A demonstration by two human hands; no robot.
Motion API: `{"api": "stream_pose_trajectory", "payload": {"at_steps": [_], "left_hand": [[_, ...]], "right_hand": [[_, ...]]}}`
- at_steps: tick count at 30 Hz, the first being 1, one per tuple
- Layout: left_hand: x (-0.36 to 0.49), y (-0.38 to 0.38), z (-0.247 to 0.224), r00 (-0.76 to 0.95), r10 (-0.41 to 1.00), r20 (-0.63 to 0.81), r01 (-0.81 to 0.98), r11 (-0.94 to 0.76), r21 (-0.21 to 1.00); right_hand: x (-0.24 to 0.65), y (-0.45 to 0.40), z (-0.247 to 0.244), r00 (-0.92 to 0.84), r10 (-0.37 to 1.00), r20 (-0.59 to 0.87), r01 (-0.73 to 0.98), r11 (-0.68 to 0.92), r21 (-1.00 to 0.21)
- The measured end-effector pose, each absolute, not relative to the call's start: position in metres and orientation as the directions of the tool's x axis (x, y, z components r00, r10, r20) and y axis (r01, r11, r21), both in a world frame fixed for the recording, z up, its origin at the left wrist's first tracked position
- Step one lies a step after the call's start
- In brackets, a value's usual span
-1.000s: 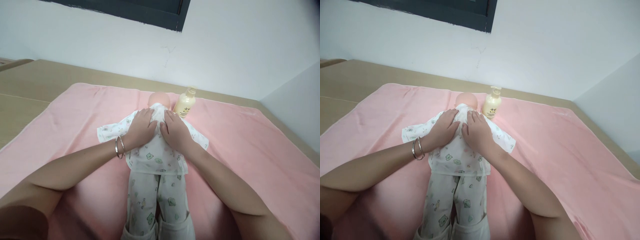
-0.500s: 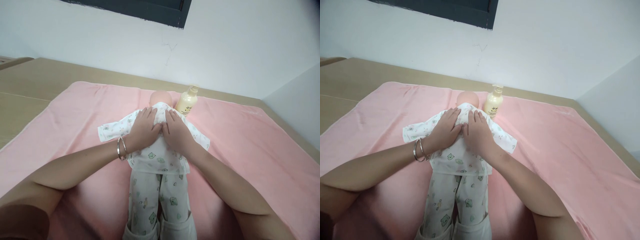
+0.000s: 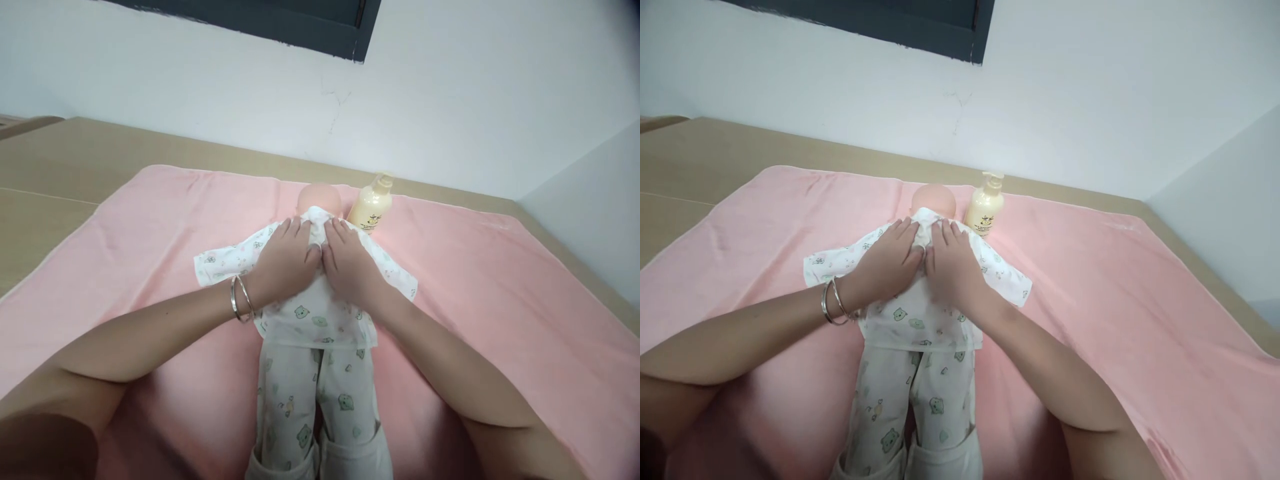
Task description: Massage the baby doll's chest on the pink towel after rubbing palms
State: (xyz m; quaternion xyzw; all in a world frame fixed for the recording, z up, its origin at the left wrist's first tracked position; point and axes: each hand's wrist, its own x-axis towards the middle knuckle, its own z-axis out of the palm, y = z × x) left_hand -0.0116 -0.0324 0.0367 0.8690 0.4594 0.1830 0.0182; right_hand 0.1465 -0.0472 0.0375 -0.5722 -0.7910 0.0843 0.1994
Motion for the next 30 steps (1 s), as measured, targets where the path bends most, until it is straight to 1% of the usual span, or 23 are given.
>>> {"api": "stream_pose_trajectory", "payload": {"at_steps": [2,4,5,9,11,13,16,17,19,22,24,27,30], "left_hand": [[-0.015,-0.019,0.038,0.498,0.824,0.271,0.792,-0.559,0.244],[-0.016,-0.012,0.039,0.431,0.866,0.254,0.818,-0.494,0.295],[-0.016,-0.013,0.039,0.417,0.872,0.258,0.825,-0.482,0.295],[-0.012,-0.034,0.037,0.472,0.827,0.305,0.825,-0.536,0.178],[-0.01,-0.044,0.036,0.45,0.841,0.301,0.841,-0.512,0.173],[-0.011,-0.046,0.036,0.44,0.847,0.298,0.843,-0.504,0.188],[-0.015,-0.033,0.037,0.526,0.797,0.297,0.786,-0.589,0.187],[-0.016,-0.027,0.037,0.543,0.789,0.288,0.769,-0.605,0.209],[-0.016,-0.016,0.037,0.511,0.82,0.258,0.762,-0.571,0.305],[-0.012,-0.01,0.034,0.36,0.896,0.26,0.771,-0.443,0.457],[-0.01,-0.011,0.029,0.303,0.908,0.288,0.759,-0.413,0.504],[-0.008,-0.015,0.022,0.259,0.916,0.306,0.725,-0.394,0.565],[-0.009,-0.016,0.018,0.22,0.922,0.317,0.669,-0.379,0.639]], "right_hand": [[0.138,-0.066,0.036,-0.25,0.94,0.232,0.871,0.323,-0.369],[0.132,-0.079,0.036,-0.219,0.95,0.225,0.859,0.297,-0.417],[0.132,-0.08,0.035,-0.207,0.953,0.219,0.849,0.286,-0.444],[0.14,-0.056,0.035,-0.173,0.97,0.173,0.82,0.239,-0.52],[0.146,-0.041,0.036,-0.14,0.98,0.143,0.829,0.196,-0.524],[0.148,-0.036,0.036,-0.115,0.984,0.137,0.848,0.169,-0.502],[0.143,-0.051,0.038,-0.113,0.983,0.143,0.874,0.167,-0.457],[0.14,-0.059,0.038,-0.12,0.983,0.136,0.875,0.169,-0.453],[0.135,-0.073,0.04,-0.135,0.985,0.106,0.869,0.169,-0.464],[0.133,-0.078,0.041,-0.147,0.987,0.068,0.855,0.161,-0.492],[0.136,-0.07,0.041,-0.148,0.986,0.076,0.849,0.166,-0.501],[0.144,-0.052,0.04,-0.127,0.986,0.106,0.843,0.164,-0.513],[0.15,-0.044,0.04,-0.107,0.978,0.179,0.813,0.189,-0.55]]}}
